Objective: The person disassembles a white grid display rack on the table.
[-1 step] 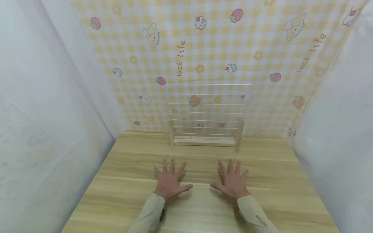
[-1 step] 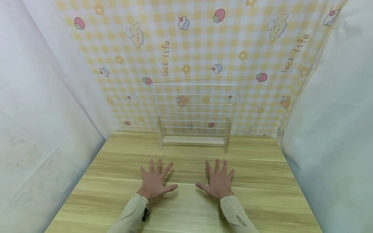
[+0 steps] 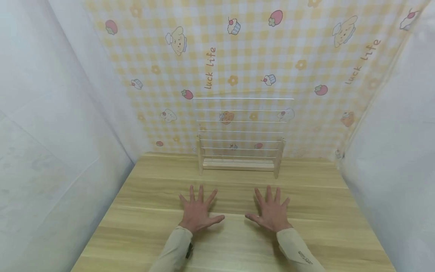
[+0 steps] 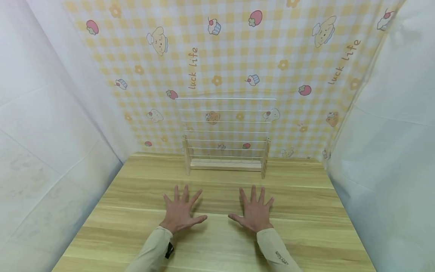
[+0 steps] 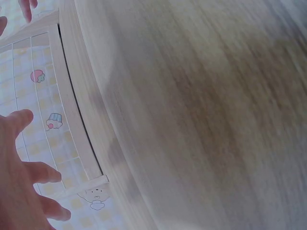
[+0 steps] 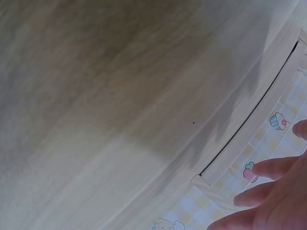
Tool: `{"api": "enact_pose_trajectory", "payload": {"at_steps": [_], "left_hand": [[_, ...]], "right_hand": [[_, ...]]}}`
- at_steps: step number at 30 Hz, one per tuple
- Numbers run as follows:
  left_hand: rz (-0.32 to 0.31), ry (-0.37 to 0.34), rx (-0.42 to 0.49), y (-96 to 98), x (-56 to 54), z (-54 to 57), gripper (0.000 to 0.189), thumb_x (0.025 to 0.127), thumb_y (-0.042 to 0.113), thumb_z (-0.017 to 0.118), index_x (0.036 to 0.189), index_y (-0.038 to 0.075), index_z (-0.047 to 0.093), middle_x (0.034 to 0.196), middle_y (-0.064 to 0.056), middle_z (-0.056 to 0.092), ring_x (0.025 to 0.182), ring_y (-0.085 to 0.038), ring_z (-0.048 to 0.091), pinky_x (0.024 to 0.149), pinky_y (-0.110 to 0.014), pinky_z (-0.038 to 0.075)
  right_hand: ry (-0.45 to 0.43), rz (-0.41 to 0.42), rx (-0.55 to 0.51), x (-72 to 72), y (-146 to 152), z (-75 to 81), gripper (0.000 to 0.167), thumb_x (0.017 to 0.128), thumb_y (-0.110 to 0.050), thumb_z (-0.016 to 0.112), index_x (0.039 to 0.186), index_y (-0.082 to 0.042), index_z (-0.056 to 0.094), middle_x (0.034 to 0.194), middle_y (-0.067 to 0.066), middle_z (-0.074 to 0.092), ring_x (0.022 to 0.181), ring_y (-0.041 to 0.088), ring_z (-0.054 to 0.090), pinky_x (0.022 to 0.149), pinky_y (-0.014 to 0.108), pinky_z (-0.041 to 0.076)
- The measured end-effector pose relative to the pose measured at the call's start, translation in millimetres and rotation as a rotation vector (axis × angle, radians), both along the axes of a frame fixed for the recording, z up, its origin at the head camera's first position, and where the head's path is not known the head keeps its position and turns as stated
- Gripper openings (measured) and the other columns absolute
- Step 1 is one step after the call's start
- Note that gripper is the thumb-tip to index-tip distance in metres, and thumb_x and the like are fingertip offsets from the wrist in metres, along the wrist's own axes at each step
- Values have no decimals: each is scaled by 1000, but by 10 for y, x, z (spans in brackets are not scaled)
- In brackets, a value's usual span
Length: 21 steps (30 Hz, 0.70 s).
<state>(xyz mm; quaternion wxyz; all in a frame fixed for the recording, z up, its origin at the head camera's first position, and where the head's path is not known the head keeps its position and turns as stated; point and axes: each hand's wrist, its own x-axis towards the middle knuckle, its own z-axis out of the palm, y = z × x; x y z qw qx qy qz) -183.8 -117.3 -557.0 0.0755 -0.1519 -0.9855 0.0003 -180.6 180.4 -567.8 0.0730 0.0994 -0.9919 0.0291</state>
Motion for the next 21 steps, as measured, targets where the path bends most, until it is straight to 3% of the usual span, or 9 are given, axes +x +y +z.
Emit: {"api": "enact_pose_trajectory", "payload": {"at_steps": [15, 21], "left_hand": [[12, -45, 42, -12, 12, 30, 97, 74, 93, 45, 154, 40, 34, 161, -24, 34, 143, -63, 27, 97, -90, 23], [20, -82, 117, -66, -26, 10, 95, 79, 88, 48, 155, 33, 35, 160, -25, 34, 144, -62, 27, 97, -91, 21]], "right_hand": [[-15, -8, -46, 20, 60, 10, 102, 78, -85, 54, 155, -21, 37, 155, 32, 38, 139, 66, 31, 93, 90, 28], [2, -29, -64, -22, 207, 49, 98, 83, -81, 53, 155, -17, 35, 154, 33, 38, 138, 64, 33, 91, 89, 32]]}}
